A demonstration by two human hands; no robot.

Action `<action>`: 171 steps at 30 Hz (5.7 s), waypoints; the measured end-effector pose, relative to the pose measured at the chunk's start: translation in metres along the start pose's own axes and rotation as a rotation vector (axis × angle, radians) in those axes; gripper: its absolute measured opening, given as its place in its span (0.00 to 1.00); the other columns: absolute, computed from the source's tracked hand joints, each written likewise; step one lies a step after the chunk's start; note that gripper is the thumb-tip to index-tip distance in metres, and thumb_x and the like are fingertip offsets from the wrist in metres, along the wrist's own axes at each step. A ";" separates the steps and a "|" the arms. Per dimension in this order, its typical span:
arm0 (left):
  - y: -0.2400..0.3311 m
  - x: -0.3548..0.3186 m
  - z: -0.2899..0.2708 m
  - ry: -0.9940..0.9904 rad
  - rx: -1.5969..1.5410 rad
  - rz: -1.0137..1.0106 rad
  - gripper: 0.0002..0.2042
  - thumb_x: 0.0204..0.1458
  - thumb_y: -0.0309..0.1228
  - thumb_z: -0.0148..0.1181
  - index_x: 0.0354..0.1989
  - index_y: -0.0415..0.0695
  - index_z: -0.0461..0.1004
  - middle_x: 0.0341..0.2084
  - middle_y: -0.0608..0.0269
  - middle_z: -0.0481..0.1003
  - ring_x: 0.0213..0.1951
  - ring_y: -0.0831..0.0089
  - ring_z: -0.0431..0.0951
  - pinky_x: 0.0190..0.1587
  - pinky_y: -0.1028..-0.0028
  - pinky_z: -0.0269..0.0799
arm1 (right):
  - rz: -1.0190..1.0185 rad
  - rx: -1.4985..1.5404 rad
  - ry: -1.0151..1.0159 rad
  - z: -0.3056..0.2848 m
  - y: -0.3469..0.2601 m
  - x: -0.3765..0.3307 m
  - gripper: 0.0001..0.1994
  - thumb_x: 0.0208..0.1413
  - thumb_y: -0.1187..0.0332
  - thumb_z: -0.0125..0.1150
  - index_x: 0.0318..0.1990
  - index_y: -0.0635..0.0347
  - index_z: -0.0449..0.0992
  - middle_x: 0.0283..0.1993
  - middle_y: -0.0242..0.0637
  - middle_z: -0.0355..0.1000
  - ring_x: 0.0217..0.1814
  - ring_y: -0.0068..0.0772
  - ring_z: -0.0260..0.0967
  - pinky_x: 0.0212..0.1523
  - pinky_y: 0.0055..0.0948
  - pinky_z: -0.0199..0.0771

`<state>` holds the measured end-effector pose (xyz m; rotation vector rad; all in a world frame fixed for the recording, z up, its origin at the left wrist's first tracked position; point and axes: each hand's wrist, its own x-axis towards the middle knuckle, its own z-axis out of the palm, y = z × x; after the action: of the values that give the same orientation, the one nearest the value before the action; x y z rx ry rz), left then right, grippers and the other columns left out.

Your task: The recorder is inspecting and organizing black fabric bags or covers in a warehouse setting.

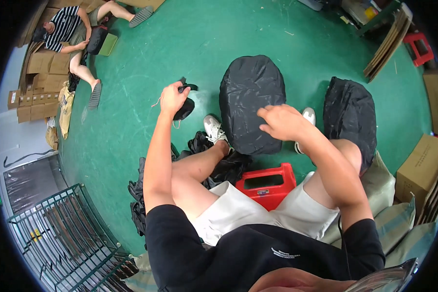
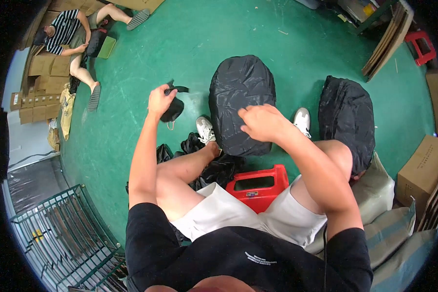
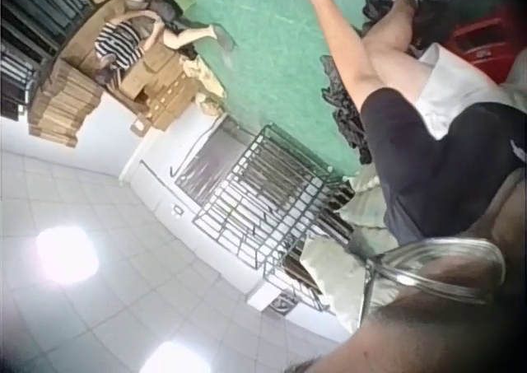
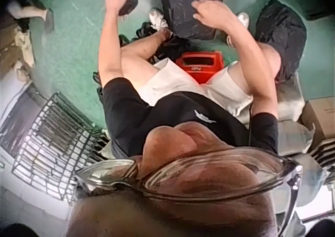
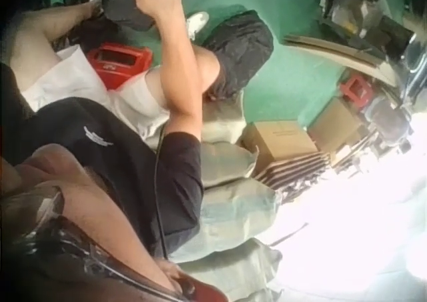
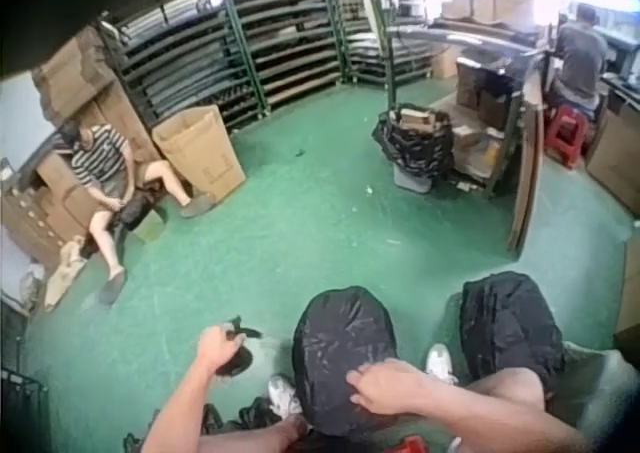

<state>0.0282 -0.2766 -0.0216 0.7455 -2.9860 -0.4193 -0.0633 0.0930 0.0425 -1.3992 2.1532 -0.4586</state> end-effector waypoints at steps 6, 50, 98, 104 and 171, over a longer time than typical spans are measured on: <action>0.129 -0.068 -0.062 0.111 -0.506 0.275 0.07 0.38 0.24 0.58 0.26 0.36 0.71 0.23 0.52 0.72 0.25 0.59 0.73 0.29 0.68 0.67 | -0.074 0.235 0.482 -0.014 -0.012 -0.002 0.20 0.51 0.68 0.61 0.52 0.61 0.70 0.54 0.49 0.67 0.58 0.53 0.65 0.57 0.44 0.66; 0.229 -0.031 -0.028 -0.898 -2.394 -0.537 0.15 0.57 0.41 0.56 0.23 0.45 0.71 0.20 0.62 0.74 0.21 0.70 0.77 0.25 0.71 0.76 | -0.507 0.284 0.855 -0.056 -0.042 0.040 0.06 0.45 0.79 0.57 0.25 0.66 0.64 0.29 0.45 0.60 0.30 0.48 0.61 0.30 0.38 0.63; 0.222 -0.030 -0.019 0.017 -2.018 -0.348 0.08 0.55 0.31 0.51 0.31 0.41 0.75 0.29 0.67 0.75 0.31 0.77 0.73 0.38 0.76 0.68 | 0.323 0.370 0.960 -0.049 0.022 0.055 0.22 0.44 0.74 0.60 0.48 0.59 0.61 0.40 0.51 0.71 0.43 0.55 0.69 0.44 0.42 0.68; 0.212 -0.028 -0.037 0.244 -1.830 -0.389 0.05 0.55 0.26 0.50 0.35 0.39 0.72 0.29 0.68 0.72 0.33 0.79 0.70 0.40 0.78 0.65 | 0.291 0.709 0.547 -0.069 0.021 0.044 0.12 0.51 0.74 0.56 0.43 0.64 0.66 0.33 0.37 0.70 0.36 0.23 0.64 0.40 0.25 0.65; 0.244 -0.038 -0.041 0.008 -0.863 0.049 0.30 0.46 0.41 0.68 0.55 0.40 0.65 0.46 0.48 0.73 0.48 0.57 0.74 0.52 0.65 0.68 | 0.426 1.477 0.446 -0.084 0.064 0.013 0.16 0.61 0.59 0.55 0.49 0.63 0.71 0.42 0.34 0.73 0.39 0.23 0.71 0.41 0.26 0.74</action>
<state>-0.0456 -0.0619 0.0841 0.5487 -2.3974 -1.5255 -0.1646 0.1073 0.0718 -0.0001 1.5022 -1.7683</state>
